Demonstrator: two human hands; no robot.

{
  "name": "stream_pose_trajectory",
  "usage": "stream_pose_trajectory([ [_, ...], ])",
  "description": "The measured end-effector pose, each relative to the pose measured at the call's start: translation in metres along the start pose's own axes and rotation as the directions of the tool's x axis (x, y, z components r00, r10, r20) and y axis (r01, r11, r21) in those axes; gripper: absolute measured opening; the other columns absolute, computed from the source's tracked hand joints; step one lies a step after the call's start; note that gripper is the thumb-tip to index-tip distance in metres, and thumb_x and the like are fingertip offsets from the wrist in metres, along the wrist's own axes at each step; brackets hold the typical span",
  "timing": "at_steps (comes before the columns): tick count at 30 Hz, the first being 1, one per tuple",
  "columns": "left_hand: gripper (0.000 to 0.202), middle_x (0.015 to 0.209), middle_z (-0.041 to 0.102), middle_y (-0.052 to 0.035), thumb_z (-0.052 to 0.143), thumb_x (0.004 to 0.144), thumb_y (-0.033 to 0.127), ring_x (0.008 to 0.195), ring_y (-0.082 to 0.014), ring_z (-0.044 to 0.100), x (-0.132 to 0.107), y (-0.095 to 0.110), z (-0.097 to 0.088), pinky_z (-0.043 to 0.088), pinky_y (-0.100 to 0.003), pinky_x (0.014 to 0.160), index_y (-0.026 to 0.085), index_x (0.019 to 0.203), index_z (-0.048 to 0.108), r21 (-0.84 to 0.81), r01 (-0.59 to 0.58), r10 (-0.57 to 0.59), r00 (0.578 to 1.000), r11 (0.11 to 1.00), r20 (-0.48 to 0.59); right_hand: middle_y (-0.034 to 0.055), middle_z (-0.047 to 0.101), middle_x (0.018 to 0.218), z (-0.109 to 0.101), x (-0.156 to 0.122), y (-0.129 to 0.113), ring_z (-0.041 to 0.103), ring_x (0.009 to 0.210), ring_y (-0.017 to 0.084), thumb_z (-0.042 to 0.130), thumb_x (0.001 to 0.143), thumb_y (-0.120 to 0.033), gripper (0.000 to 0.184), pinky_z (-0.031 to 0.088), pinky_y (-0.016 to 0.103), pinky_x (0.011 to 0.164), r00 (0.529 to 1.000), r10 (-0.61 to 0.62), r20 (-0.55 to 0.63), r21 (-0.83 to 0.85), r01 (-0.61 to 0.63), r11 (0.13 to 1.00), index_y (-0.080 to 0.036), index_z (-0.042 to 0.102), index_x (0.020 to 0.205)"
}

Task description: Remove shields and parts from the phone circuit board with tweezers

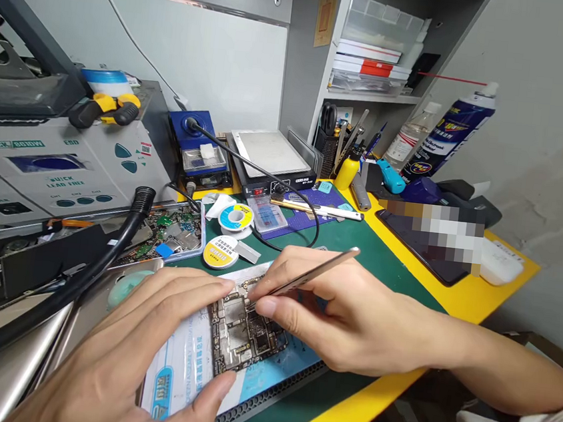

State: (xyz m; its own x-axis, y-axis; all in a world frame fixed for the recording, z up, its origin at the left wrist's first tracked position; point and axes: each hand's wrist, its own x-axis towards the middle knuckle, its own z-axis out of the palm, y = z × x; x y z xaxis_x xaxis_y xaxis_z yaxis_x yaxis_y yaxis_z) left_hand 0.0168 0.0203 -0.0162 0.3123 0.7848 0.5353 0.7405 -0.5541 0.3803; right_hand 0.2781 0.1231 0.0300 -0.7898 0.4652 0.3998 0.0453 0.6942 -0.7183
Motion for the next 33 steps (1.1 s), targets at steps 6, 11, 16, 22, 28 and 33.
stream_pose_trajectory([
  [6,0.053,0.142,0.077,-0.0040,0.070,0.103,0.030,0.135,-0.0214,0.071,0.000,0.001,-0.001,0.056,-0.036,0.121,0.027,0.154,0.058,-0.003,-0.005,0.005,1.000,1.000,0.020,0.0084,0.085,0.105,0.004,0.000,0.004,0.079,0.095,0.016,0.075,0.113,-0.009,0.015,0.066,0.024,0.088,0.999,-0.044,-0.028,-0.003,0.044,0.999,-0.017,0.083,0.123],
  [11,0.051,0.141,0.078,-0.0051,0.071,0.103,0.028,0.132,-0.0226,0.073,-0.003,0.000,-0.003,0.056,-0.038,0.120,0.025,0.152,0.059,0.009,-0.021,0.021,1.000,1.000,0.020,0.0099,0.086,0.107,0.007,0.000,0.006,0.081,0.094,0.017,0.074,0.113,-0.010,0.014,0.067,0.026,0.087,0.996,-0.073,-0.056,-0.015,0.072,0.997,-0.018,0.082,0.122],
  [16,0.050,0.144,0.078,-0.0047,0.071,0.105,0.026,0.133,-0.0200,0.073,-0.004,0.005,0.000,0.053,-0.035,0.123,0.024,0.154,0.058,0.023,-0.025,0.025,0.999,0.999,-0.029,0.0092,0.085,0.105,0.006,-0.001,0.006,0.080,0.094,0.018,0.075,0.112,-0.008,0.017,0.067,0.027,0.084,0.992,-0.095,-0.077,-0.037,0.092,0.995,-0.018,0.081,0.123],
  [22,0.059,0.144,0.078,-0.0015,0.074,0.099,0.031,0.133,-0.0175,0.075,-0.003,0.007,-0.001,0.053,-0.031,0.128,0.026,0.155,0.055,-0.017,0.058,-0.058,0.998,0.998,-0.040,0.0101,0.082,0.106,0.002,-0.002,0.002,0.079,0.100,0.019,0.070,0.110,-0.002,0.026,0.067,0.028,0.089,0.990,-0.144,-0.003,-0.046,0.144,0.989,-0.015,0.076,0.131],
  [28,0.054,0.143,0.077,-0.0026,0.072,0.103,0.030,0.134,-0.0162,0.072,-0.002,0.007,0.000,0.056,-0.028,0.122,0.025,0.154,0.055,-0.054,0.022,-0.023,0.999,0.998,-0.029,0.0092,0.080,0.104,0.005,-0.001,0.003,0.078,0.098,0.019,0.069,0.111,-0.003,0.027,0.066,0.028,0.087,0.994,-0.111,0.007,-0.087,0.112,0.990,-0.017,0.075,0.133],
  [33,0.049,0.141,0.077,-0.0027,0.070,0.105,0.026,0.132,-0.0178,0.070,-0.001,0.007,0.003,0.058,-0.031,0.117,0.026,0.152,0.057,-0.109,0.031,-0.034,0.999,0.994,-0.019,0.0068,0.081,0.101,0.012,0.001,0.003,0.076,0.090,0.018,0.070,0.114,-0.008,0.019,0.065,0.027,0.083,0.998,-0.060,-0.032,-0.047,0.059,0.997,-0.021,0.077,0.126],
])
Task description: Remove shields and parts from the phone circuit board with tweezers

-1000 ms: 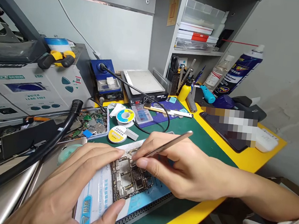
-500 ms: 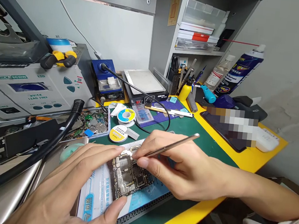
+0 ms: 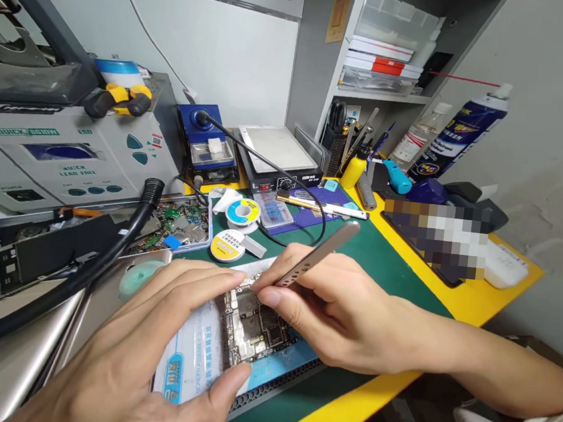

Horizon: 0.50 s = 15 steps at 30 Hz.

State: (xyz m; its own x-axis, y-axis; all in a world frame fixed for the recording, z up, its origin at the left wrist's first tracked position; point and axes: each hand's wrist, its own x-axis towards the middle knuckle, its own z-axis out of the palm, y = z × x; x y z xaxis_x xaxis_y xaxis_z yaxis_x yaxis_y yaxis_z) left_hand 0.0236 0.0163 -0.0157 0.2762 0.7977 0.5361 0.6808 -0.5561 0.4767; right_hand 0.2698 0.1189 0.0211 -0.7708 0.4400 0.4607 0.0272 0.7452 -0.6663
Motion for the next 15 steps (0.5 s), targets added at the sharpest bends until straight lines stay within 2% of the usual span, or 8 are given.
stream_pose_trajectory([
  [6,0.056,0.145,0.076,-0.0021,0.073,0.103,0.029,0.136,-0.0196,0.070,0.0026,-0.0010,-0.0028,0.058,-0.032,0.119,0.028,0.155,0.055,0.049,-0.020,0.018,0.999,0.999,0.032,0.0075,0.086,0.103,0.0012,0.0013,-0.0020,0.081,0.090,0.019,0.072,0.114,-0.013,0.014,0.066,0.027,0.083,0.999,0.054,0.000,-0.021,-0.054,0.998,-0.021,0.080,0.122],
  [11,0.047,0.144,0.077,-0.0021,0.071,0.104,0.030,0.137,-0.0190,0.069,0.0013,-0.0008,-0.0041,0.058,-0.030,0.121,0.025,0.150,0.061,0.069,-0.013,0.008,0.998,0.998,0.060,0.0078,0.089,0.107,0.0000,0.0005,-0.0002,0.084,0.093,0.019,0.075,0.113,-0.015,0.012,0.067,0.026,0.086,0.997,0.082,-0.013,-0.025,-0.082,0.996,-0.021,0.083,0.121],
  [15,0.048,0.146,0.076,-0.0012,0.068,0.106,0.029,0.141,-0.0172,0.068,0.0017,0.0019,-0.0055,0.056,-0.028,0.123,0.026,0.153,0.059,0.078,-0.006,0.002,0.999,0.997,0.055,0.0073,0.089,0.108,-0.0006,-0.0013,-0.0013,0.085,0.095,0.020,0.076,0.114,-0.019,0.009,0.068,0.027,0.086,0.991,0.126,-0.037,-0.004,-0.127,0.992,-0.022,0.083,0.117],
])
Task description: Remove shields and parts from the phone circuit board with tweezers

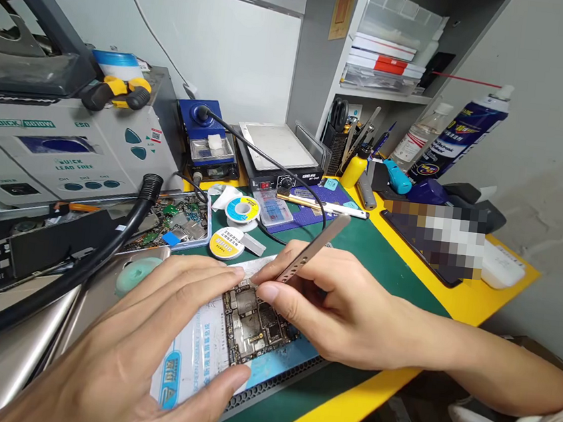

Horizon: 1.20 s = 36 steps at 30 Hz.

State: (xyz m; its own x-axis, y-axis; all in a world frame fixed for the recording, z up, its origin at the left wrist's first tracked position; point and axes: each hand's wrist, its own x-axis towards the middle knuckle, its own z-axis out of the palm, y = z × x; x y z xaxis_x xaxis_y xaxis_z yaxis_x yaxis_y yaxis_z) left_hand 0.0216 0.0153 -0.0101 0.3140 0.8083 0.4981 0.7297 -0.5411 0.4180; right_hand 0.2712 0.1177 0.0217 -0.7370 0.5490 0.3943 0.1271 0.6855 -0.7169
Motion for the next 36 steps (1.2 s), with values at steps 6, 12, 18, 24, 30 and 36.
stream_pose_trajectory([
  [6,0.048,0.148,0.076,-0.0019,0.069,0.106,0.029,0.143,-0.0181,0.068,-0.002,0.000,-0.001,0.056,-0.030,0.125,0.026,0.153,0.060,0.007,0.000,0.000,1.000,1.000,-0.011,0.0050,0.080,0.094,-0.001,-0.001,-0.005,0.070,0.069,0.012,0.071,0.116,-0.022,0.012,0.057,0.021,0.062,0.998,0.064,-0.022,0.041,-0.063,0.997,-0.018,0.083,0.115],
  [12,0.048,0.147,0.076,-0.0012,0.069,0.106,0.033,0.143,-0.0174,0.068,-0.006,-0.003,0.003,0.054,-0.027,0.126,0.026,0.153,0.060,0.045,-0.008,0.009,1.000,0.999,-0.016,0.0046,0.073,0.082,-0.002,0.000,-0.008,0.058,0.058,0.012,0.070,0.118,-0.053,0.044,0.051,0.022,0.050,0.961,0.262,-0.092,0.127,-0.250,0.960,-0.016,0.086,0.100],
  [18,0.045,0.144,0.078,-0.0020,0.066,0.106,0.027,0.139,-0.0190,0.069,-0.004,-0.001,0.005,0.056,-0.030,0.124,0.026,0.151,0.059,0.071,-0.004,0.006,1.000,0.997,-0.029,0.0015,0.064,0.074,-0.001,-0.001,-0.002,0.049,0.053,0.010,0.071,0.113,-0.069,0.059,0.035,0.023,0.043,0.900,0.436,0.033,0.274,-0.427,0.861,-0.014,0.084,0.095],
  [24,0.043,0.144,0.078,-0.0032,0.064,0.108,0.026,0.140,-0.0192,0.068,-0.002,-0.004,0.006,0.055,-0.029,0.123,0.025,0.151,0.059,0.080,-0.030,0.033,0.999,0.996,-0.030,-0.0033,0.057,0.066,-0.005,0.000,-0.001,0.045,0.051,0.010,0.079,0.106,-0.075,0.059,0.033,0.022,0.044,0.848,0.516,0.122,0.352,-0.523,0.777,-0.016,0.078,0.105],
  [30,0.044,0.145,0.078,-0.0032,0.064,0.108,0.024,0.145,-0.0160,0.065,-0.005,-0.003,0.009,0.042,-0.023,0.132,0.021,0.151,0.060,0.134,-0.057,0.067,0.996,0.989,-0.065,-0.0031,0.059,0.064,-0.007,0.003,-0.005,0.046,0.047,0.009,0.088,0.100,-0.069,0.055,0.034,0.021,0.041,0.846,0.519,0.127,0.409,-0.521,0.749,-0.019,0.072,0.088],
  [36,0.039,0.142,0.077,-0.0018,0.063,0.109,0.022,0.143,-0.0134,0.064,-0.005,-0.002,0.009,0.034,-0.022,0.136,0.021,0.148,0.061,0.127,-0.055,0.064,0.995,0.990,-0.070,0.0022,0.063,0.069,-0.010,0.004,-0.009,0.049,0.047,0.010,0.077,0.108,-0.073,0.066,0.040,0.026,0.040,0.914,0.383,-0.132,0.246,-0.344,0.906,-0.021,0.067,0.069],
])
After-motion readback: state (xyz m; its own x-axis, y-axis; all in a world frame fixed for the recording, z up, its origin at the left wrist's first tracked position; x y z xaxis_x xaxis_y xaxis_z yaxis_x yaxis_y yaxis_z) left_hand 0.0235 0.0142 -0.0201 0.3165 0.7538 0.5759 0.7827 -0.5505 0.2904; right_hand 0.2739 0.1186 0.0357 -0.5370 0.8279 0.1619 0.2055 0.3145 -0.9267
